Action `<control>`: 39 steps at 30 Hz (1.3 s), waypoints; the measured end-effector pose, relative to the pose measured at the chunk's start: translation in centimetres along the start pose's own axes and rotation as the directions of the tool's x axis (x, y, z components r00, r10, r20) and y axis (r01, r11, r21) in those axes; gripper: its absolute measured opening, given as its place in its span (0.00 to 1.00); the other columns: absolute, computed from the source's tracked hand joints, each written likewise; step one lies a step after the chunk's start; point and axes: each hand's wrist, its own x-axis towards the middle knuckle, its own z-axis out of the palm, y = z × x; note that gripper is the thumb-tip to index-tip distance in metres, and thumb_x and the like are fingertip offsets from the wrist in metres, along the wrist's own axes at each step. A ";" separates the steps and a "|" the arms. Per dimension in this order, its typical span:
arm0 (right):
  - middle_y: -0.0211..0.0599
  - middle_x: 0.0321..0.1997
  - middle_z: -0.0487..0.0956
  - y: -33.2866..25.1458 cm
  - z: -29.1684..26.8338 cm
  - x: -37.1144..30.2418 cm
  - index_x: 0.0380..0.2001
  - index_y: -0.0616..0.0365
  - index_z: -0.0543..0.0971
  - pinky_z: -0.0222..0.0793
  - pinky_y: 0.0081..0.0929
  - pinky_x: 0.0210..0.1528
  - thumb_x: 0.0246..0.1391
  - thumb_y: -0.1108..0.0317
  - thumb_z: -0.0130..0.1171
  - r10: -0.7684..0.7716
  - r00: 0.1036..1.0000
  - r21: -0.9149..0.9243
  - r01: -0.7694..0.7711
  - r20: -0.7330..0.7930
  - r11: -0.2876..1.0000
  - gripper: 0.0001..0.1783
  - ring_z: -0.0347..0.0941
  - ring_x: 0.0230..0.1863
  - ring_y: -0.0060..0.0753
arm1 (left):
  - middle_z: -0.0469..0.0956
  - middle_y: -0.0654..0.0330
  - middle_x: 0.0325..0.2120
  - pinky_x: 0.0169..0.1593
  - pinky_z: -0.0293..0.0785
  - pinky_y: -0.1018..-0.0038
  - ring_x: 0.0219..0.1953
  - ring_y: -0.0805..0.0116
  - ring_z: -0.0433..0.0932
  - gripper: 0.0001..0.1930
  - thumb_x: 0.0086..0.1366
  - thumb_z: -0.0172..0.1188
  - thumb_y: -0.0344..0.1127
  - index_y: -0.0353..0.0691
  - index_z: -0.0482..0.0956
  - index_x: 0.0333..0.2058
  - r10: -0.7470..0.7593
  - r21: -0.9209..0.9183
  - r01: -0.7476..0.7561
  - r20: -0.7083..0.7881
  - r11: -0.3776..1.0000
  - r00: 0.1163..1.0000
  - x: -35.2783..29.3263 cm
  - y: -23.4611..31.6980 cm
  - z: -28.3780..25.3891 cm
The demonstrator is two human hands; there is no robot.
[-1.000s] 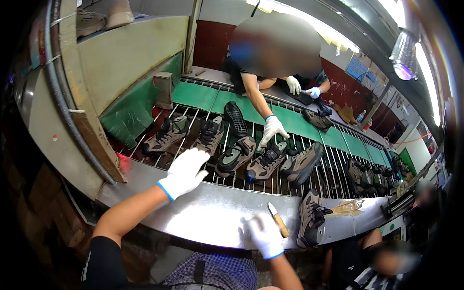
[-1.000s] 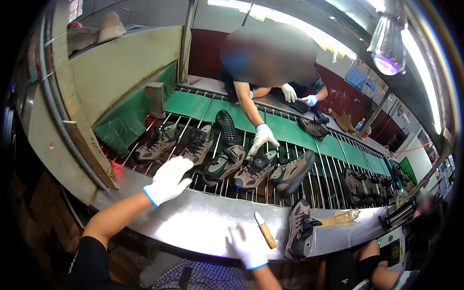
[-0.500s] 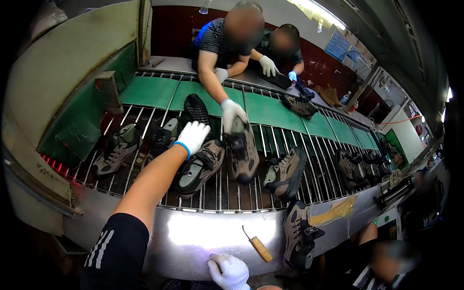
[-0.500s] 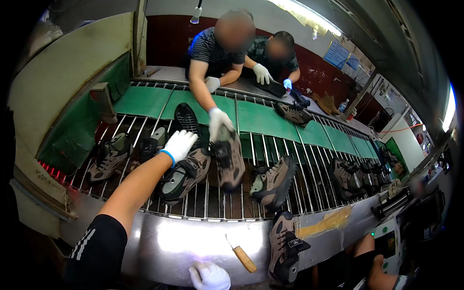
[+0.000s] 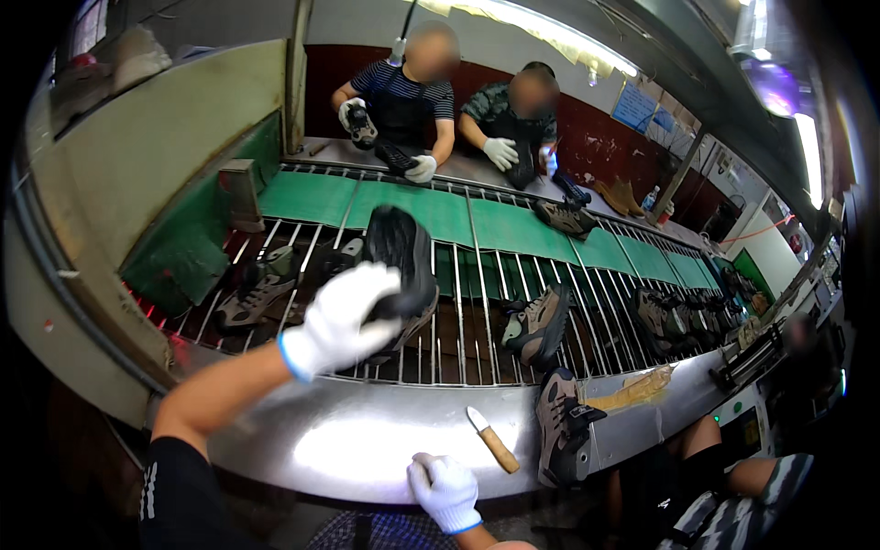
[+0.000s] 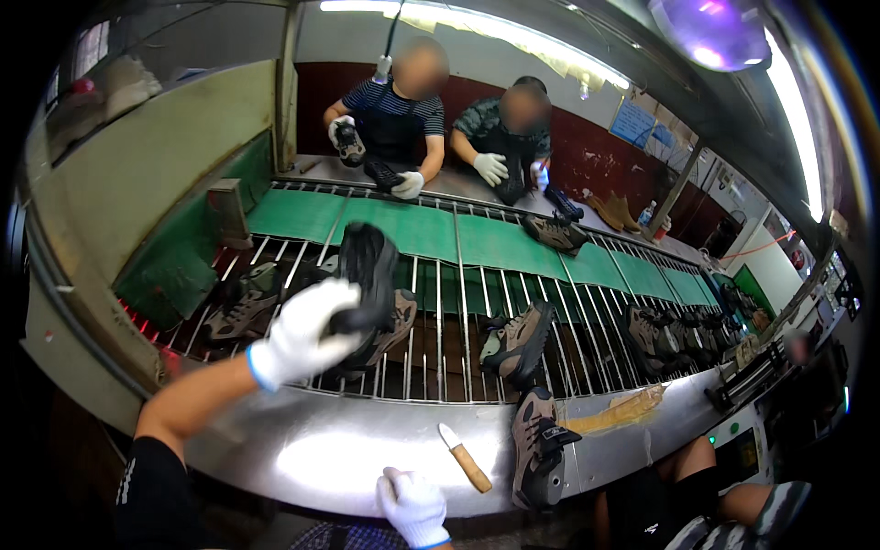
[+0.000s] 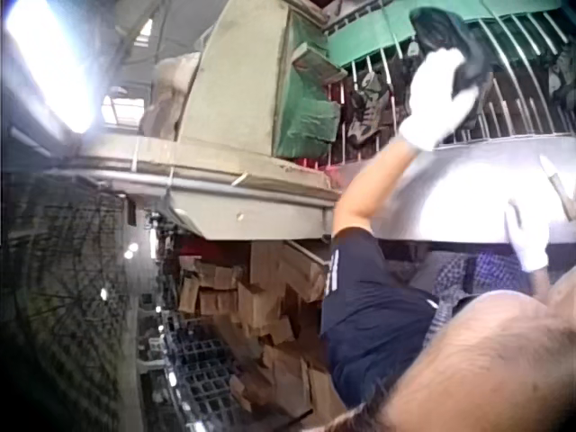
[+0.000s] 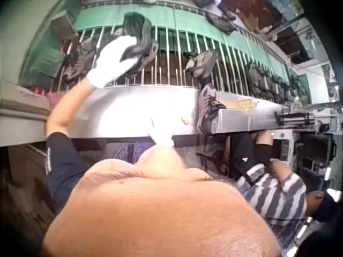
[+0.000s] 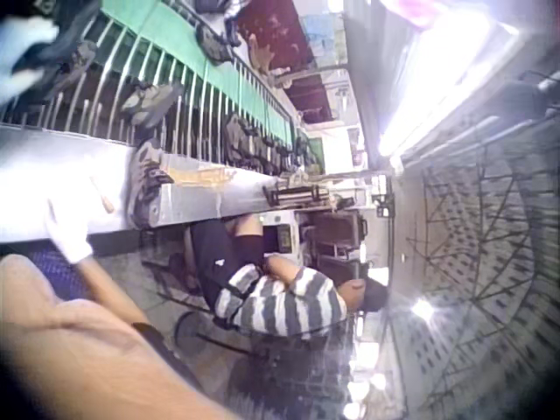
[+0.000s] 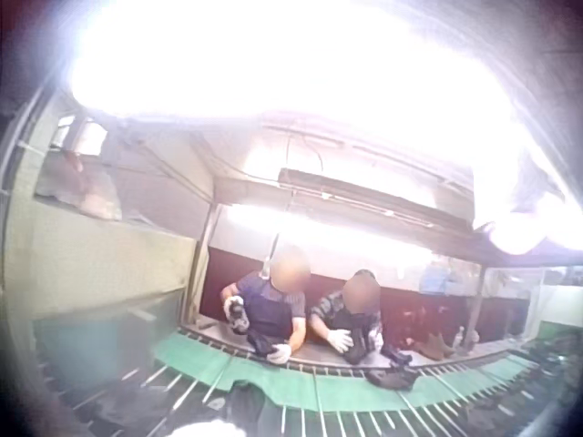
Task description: The person takes shoes from a conveyor belt, scrapes the edges of the soles with a knife, and wipes them with a cloth.
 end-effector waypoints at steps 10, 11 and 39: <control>0.44 0.44 0.86 2.5 1.2 -1.3 0.49 0.55 0.86 0.81 0.37 0.50 0.64 0.59 0.69 0.172 0.984 0.437 -0.176 0.049 0.882 0.15 0.85 0.45 0.43 | 0.78 0.49 0.49 0.52 0.78 0.50 0.48 0.41 0.78 0.37 0.35 0.80 0.33 0.34 0.78 0.49 -0.183 0.019 0.191 0.394 0.981 0.901 -22.8 20.2 -8.9; 0.43 0.45 0.85 3.3 0.7 -1.6 0.52 0.56 0.85 0.80 0.36 0.51 0.65 0.60 0.68 0.284 0.951 0.594 -0.299 0.122 0.747 0.17 0.84 0.46 0.41 | 0.77 0.47 0.52 0.55 0.78 0.48 0.52 0.38 0.77 0.40 0.37 0.83 0.35 0.34 0.77 0.53 -0.192 0.021 0.199 0.387 0.980 0.902 -22.9 21.0 -9.4; 0.42 0.58 0.82 0.3 -2.4 -16.0 0.66 0.58 0.77 0.79 0.39 0.59 0.66 0.26 0.58 0.455 0.757 0.859 -0.512 0.469 -0.034 0.46 0.80 0.54 0.38 | 0.76 0.50 0.67 0.73 0.70 0.59 0.68 0.55 0.74 0.42 0.72 0.70 0.53 0.38 0.65 0.76 -0.329 -0.545 0.831 0.810 -0.114 0.486 -17.1 25.6 -1.6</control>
